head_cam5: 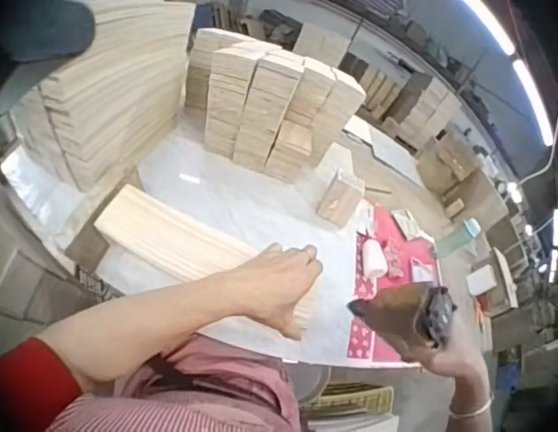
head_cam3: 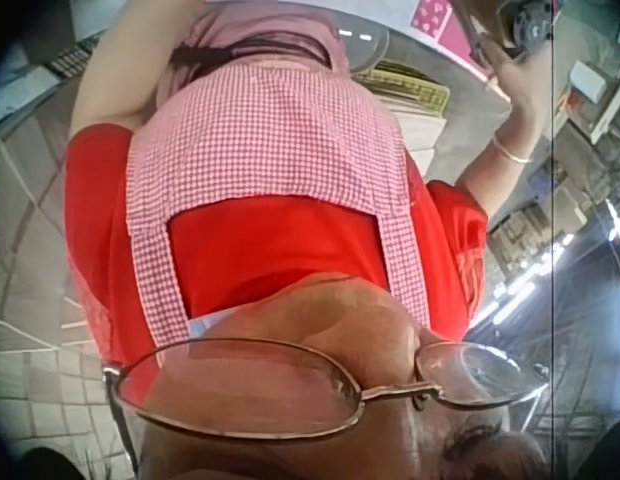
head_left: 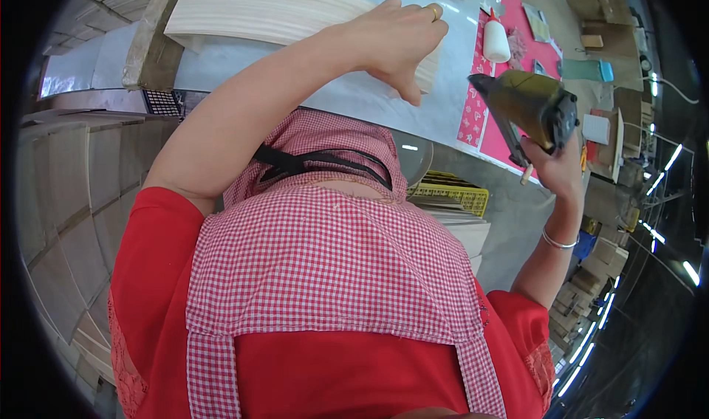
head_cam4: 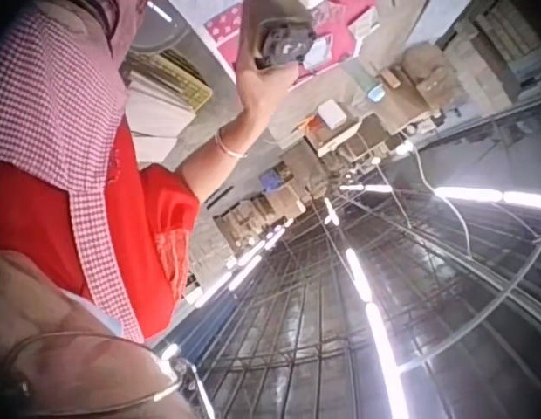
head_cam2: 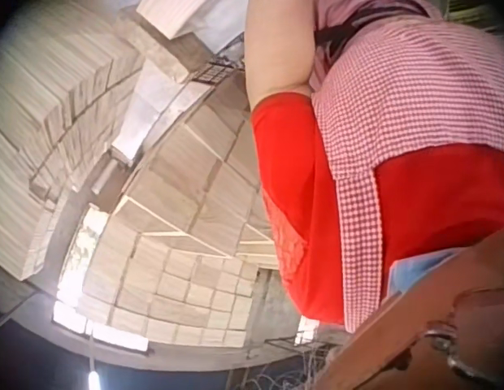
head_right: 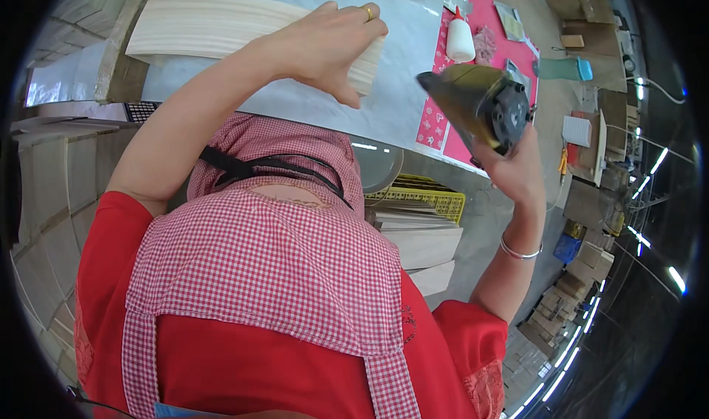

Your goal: Assembling wooden boxes by applying glue to the edges and using a pneumatic nail gun to join the planks.

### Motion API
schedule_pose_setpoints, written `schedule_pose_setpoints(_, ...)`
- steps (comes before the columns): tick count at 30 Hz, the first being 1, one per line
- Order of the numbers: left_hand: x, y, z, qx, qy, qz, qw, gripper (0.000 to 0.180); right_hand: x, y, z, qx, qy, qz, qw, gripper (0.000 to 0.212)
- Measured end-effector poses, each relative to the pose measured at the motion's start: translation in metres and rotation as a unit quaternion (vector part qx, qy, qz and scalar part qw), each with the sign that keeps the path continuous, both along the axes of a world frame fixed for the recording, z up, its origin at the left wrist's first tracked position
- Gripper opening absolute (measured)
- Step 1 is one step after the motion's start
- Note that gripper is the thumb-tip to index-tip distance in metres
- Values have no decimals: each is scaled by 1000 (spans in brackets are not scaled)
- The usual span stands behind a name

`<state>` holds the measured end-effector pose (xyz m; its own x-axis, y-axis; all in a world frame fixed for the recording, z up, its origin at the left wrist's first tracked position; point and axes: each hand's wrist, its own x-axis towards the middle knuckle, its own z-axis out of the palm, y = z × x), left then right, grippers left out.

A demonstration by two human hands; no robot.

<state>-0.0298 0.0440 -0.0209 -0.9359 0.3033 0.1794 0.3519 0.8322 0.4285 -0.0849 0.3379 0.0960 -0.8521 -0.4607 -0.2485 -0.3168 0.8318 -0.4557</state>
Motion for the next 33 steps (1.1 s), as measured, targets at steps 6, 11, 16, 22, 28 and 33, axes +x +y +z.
schedule_pose_setpoints(6,-1,2,-1,8,3,-4,1000,82,19,-30,25,-20,-27,153,988,39)
schedule_pose_setpoints(11,2,3,-3,10,16,2,1000,81,18,-37,26,0,-67,158,985,41)
schedule_pose_setpoints(16,1,4,-3,14,14,2,1000,78,20,-47,23,-40,-9,179,983,35)
schedule_pose_setpoints(22,0,4,-1,14,3,1,1000,76,14,-44,19,-24,6,191,981,38)
schedule_pose_setpoints(28,0,2,-2,28,8,6,1000,76,9,-42,22,30,-30,180,983,43)
schedule_pose_setpoints(33,-1,3,-8,-2,50,27,998,73,1,-41,20,0,5,193,981,41)
